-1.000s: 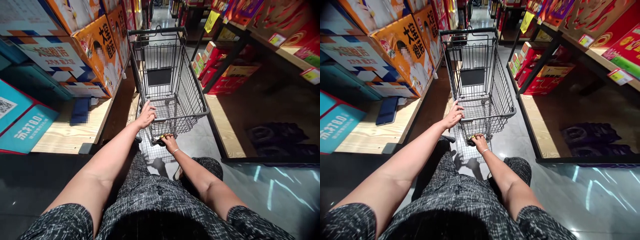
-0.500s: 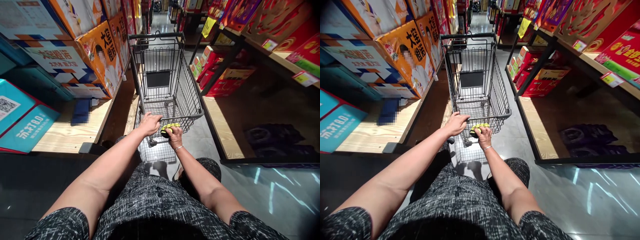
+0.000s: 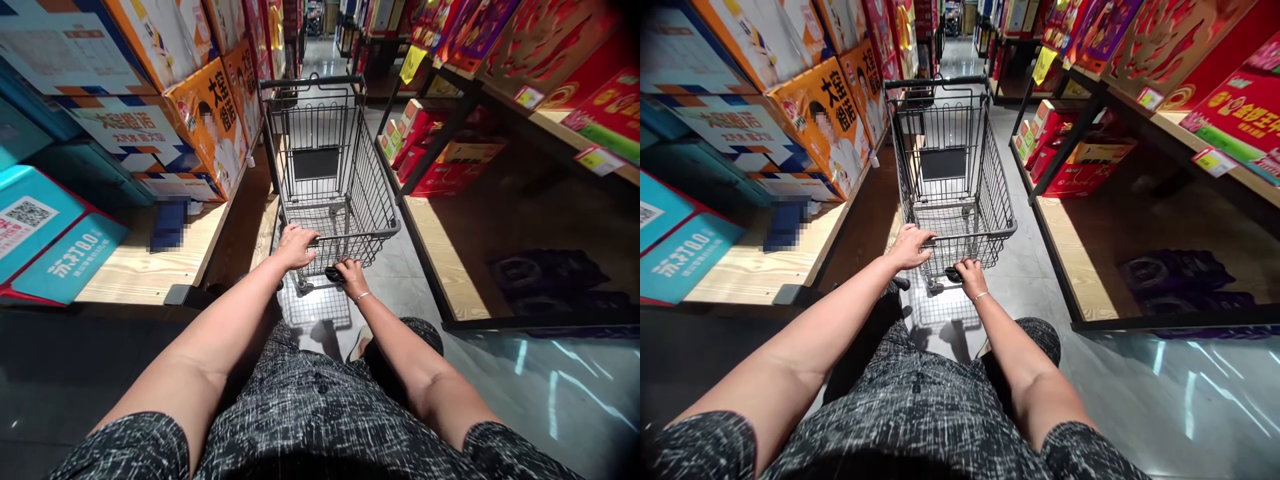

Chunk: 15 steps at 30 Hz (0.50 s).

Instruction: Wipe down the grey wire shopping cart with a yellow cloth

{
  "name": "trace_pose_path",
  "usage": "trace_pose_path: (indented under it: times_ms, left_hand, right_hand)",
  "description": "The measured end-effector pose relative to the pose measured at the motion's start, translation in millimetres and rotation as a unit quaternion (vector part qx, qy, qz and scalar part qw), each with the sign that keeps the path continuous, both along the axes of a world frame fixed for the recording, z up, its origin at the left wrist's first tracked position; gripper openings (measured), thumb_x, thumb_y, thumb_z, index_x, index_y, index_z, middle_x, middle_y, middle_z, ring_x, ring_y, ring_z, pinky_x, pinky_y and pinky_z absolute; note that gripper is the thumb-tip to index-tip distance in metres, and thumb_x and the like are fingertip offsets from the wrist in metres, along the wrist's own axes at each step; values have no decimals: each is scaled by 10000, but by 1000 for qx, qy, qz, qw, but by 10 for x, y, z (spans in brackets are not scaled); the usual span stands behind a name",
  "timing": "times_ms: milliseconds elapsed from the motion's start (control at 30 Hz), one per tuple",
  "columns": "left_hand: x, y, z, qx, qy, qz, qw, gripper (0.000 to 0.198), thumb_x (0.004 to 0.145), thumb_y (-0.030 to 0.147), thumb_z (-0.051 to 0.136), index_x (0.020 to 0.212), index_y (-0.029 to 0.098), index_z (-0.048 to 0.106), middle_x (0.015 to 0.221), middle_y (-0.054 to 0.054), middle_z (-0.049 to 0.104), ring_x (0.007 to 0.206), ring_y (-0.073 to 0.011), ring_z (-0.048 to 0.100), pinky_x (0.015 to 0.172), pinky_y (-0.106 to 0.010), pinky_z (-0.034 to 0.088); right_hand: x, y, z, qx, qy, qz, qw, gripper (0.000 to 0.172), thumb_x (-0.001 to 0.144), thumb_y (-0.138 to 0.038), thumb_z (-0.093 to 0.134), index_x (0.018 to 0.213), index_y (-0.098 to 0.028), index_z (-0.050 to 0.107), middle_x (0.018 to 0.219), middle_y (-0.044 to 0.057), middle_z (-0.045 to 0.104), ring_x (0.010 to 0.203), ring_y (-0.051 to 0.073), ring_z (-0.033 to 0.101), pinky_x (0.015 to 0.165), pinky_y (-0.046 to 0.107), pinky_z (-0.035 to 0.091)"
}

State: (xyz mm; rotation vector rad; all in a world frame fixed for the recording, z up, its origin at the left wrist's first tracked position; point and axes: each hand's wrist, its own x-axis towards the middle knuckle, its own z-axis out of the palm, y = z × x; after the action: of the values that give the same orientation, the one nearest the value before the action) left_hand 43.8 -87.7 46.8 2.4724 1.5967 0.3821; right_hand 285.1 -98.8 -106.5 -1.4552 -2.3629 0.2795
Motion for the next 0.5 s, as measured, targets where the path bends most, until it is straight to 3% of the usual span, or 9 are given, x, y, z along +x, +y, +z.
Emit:
trace_pose_path:
  times_ms: [100, 200, 267, 367, 500]
  left_hand:
    - [-10, 9, 11, -9, 0, 3, 1000, 406, 848, 331, 589, 1241, 245, 645, 1208, -53, 743, 1146, -271, 648, 1197, -495, 284]
    - [-36, 20, 18, -20, -9, -2, 1000, 415, 852, 389, 589, 1236, 242, 647, 1192, -56, 743, 1147, -277, 646, 1195, -502, 284]
    - [-61, 26, 15, -26, -17, -6, 999, 432, 849, 427, 594, 1232, 235, 648, 1182, -60, 742, 1150, -280, 643, 1193, -501, 283]
    - [-100, 32, -7, -27, -30, -7, 999, 438, 832, 465, 614, 1211, 249, 652, 1184, -49, 740, 1155, -282, 636, 1186, -490, 283]
    - [-128, 33, -48, -13, -38, 0, 999, 432, 815, 487, 623, 1176, 252, 657, 1173, -45, 741, 1154, -298, 620, 1163, -500, 292]
  right_hand:
    - [114, 137, 470, 102, 69, -14, 992, 461, 830, -85, 561, 1213, -295, 708, 1201, 81, 592, 1115, 255, 469, 1025, 443, 448]
    - [338, 258, 920, 214, 138, -84, 963, 480, 828, -116, 542, 1249, -306, 672, 1242, 87, 558, 1168, 287, 445, 1052, 517, 416]
    - [462, 313, 1124, 243, 149, -140, 948, 548, 786, -80, 527, 1283, -277, 647, 1294, 115, 526, 1192, 311, 416, 1048, 550, 401]
    - [442, 334, 1283, 218, 121, -174, 953, 583, 721, -21, 505, 1253, -213, 650, 1275, 144, 538, 1168, 316, 410, 1011, 535, 410]
    - [-52, 240, 1441, 123, 14, -149, 981, 489, 779, -9, 482, 1194, -188, 666, 1204, 146, 604, 1095, 301, 439, 877, 425, 436]
